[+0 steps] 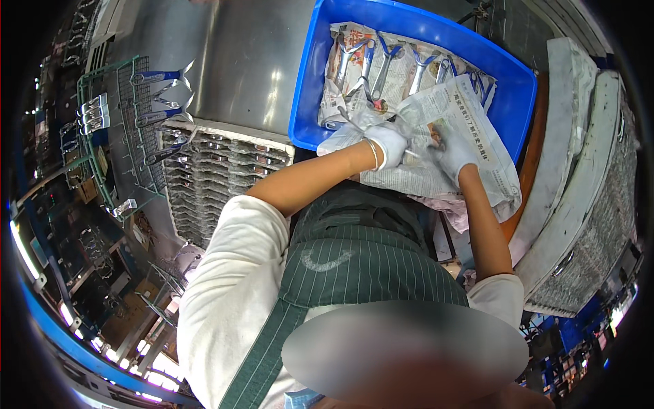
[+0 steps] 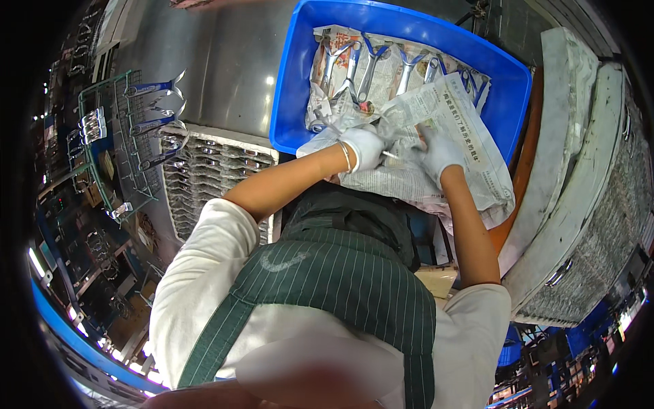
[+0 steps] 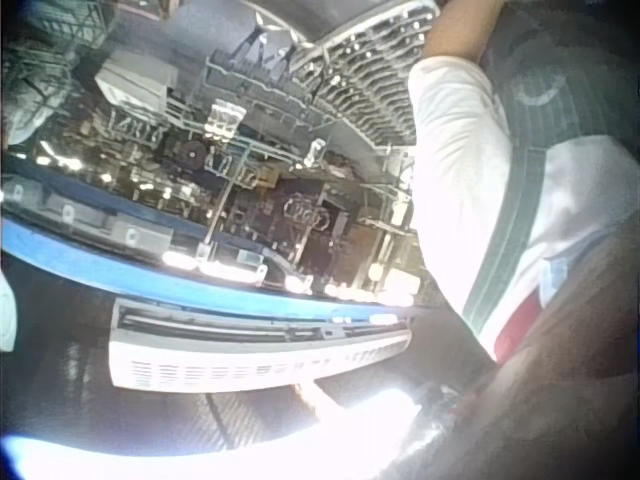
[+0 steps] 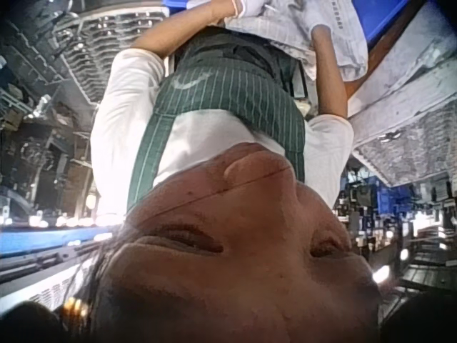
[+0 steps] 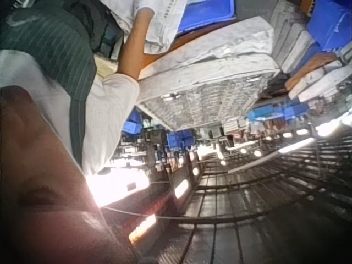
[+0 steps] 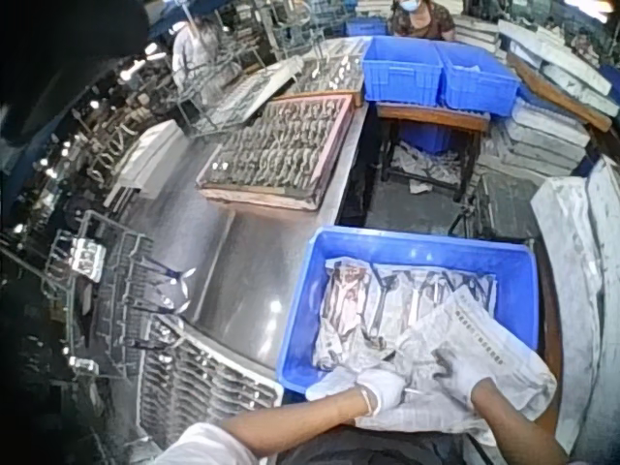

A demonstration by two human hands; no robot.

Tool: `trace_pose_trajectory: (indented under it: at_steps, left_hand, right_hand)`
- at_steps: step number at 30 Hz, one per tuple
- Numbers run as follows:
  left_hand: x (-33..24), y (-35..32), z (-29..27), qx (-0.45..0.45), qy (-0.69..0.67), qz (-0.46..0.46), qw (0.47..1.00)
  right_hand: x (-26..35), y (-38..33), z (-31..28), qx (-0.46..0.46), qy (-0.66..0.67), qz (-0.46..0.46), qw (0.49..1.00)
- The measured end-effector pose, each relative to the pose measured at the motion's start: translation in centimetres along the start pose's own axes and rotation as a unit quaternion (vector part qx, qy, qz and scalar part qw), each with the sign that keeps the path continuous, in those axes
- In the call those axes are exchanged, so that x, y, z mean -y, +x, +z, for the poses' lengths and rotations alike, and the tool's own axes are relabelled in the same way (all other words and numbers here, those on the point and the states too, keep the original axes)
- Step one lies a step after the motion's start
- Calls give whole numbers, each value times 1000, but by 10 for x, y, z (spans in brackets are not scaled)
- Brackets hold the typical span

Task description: The person takes metal parts from trays and packs them into a blue plastic bin lined with newspaper. The person then layers newspaper sheets over the parts inside the bin.

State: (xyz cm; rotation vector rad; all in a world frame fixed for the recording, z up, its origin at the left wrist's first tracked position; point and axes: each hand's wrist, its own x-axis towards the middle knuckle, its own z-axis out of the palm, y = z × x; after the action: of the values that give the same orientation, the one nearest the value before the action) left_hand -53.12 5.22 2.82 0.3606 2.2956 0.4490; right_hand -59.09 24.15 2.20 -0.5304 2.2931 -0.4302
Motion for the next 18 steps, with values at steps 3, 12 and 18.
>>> trace_pose_trajectory:
  at_steps: [3,12,18]
  left_hand:
    - [-15,-22,-9,-72,1,145,987]
    - [34,0,-111,-101,-459,3,882]
    - [81,139,-69,-183,-734,-64,651]
  right_hand:
    - [5,31,-9,-173,-146,-101,969]
    - [20,36,21,91,-340,-98,931]
    - [19,12,28,-145,-237,-96,956]
